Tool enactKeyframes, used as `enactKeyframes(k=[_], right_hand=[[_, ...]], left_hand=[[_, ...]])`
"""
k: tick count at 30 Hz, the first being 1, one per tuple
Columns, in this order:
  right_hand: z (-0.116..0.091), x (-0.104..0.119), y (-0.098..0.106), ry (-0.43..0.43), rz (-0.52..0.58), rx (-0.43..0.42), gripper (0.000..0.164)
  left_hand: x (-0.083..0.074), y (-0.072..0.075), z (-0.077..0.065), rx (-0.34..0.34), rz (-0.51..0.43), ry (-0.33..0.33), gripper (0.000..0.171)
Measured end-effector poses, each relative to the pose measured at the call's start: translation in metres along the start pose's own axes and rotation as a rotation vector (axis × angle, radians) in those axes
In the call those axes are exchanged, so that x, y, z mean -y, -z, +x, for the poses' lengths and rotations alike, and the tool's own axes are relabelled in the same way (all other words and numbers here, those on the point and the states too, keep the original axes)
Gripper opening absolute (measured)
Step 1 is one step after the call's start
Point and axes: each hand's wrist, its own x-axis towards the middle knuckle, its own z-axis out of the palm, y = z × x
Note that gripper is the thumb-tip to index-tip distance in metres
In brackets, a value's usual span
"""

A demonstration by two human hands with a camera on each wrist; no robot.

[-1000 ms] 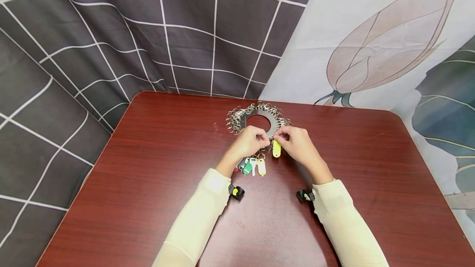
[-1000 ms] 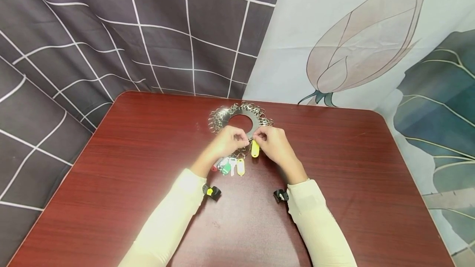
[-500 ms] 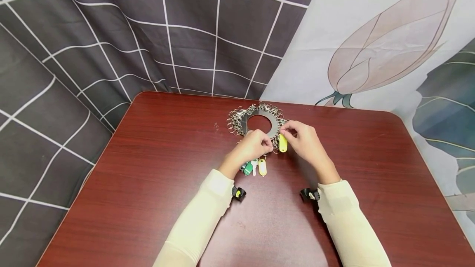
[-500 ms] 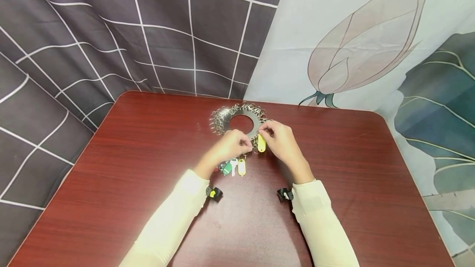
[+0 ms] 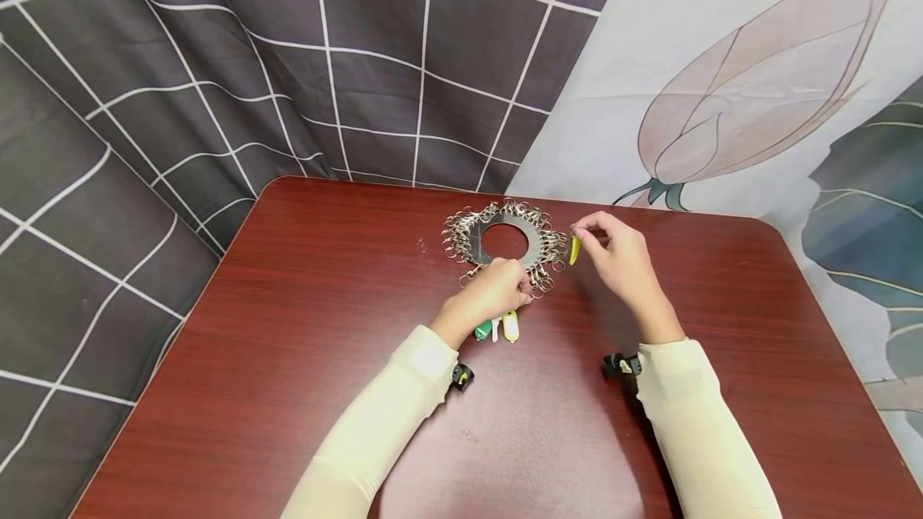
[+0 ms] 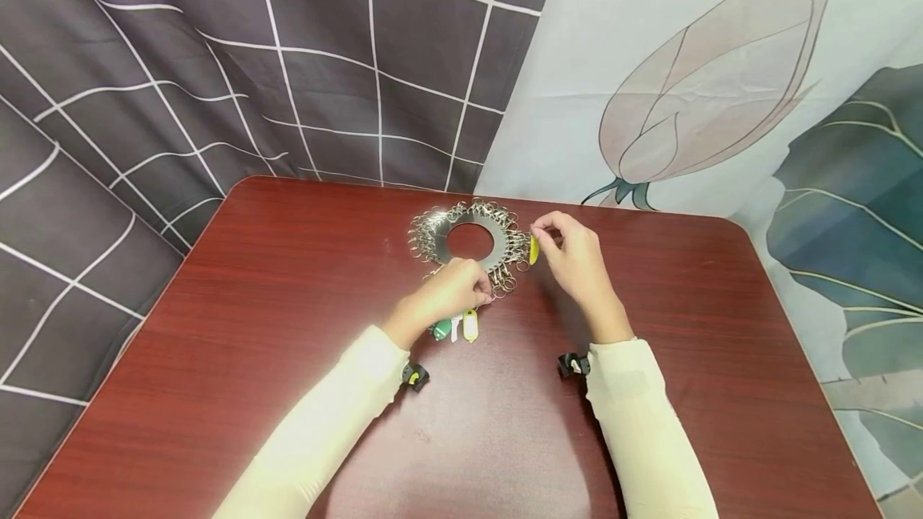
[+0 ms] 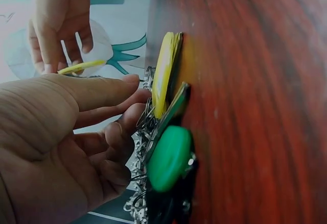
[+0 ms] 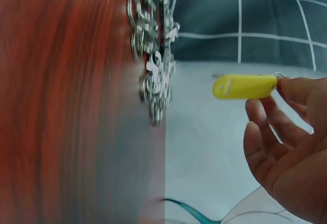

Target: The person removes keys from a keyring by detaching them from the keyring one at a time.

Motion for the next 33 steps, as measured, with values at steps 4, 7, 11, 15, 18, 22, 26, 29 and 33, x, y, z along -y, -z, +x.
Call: enactKeyframes(k=[4,7,11,15,18,22,26,29,33], right_hand=[[0.008,-0.012,0.007,-0.007,-0.011,-0.029,0.018],[0.013,-0.024,0.013,-0.036,-0.012,-0.046,0.022],[0.019,-0.040,0.020,-0.090,-0.010,-0.054,0.025],[0.025,-0.057,0.025,-0.123,-0.038,-0.054,0.029],[0.029,-0.068,0.030,-0.145,-0.074,-0.039,0.032],[0.034,-0.081,0.038,-0.167,-0.110,-0.014,0.032],[0.038,-0.091,0.046,-0.160,-0.164,0.009,0.028],[0.041,-0.097,0.051,-0.130,-0.228,0.049,0.024],[0.043,-0.102,0.059,-0.098,-0.339,0.134,0.020]], left_hand=[[0.001,0.002,-0.001,-0.013,0.010,0.012,0.007],[0.004,0.005,-0.004,-0.038,0.014,-0.002,0.008],[0.009,0.010,-0.012,-0.069,0.065,-0.043,0.016],[0.016,0.013,-0.020,-0.078,0.121,-0.067,0.032],[0.020,0.016,-0.025,-0.067,0.132,-0.063,0.039],[0.025,0.020,-0.030,-0.045,0.147,-0.068,0.042],[0.030,0.021,-0.036,-0.037,0.170,-0.080,0.044],[0.034,0.023,-0.042,-0.046,0.187,-0.085,0.045],[0.038,0.026,-0.051,-0.063,0.203,-0.112,0.045]])
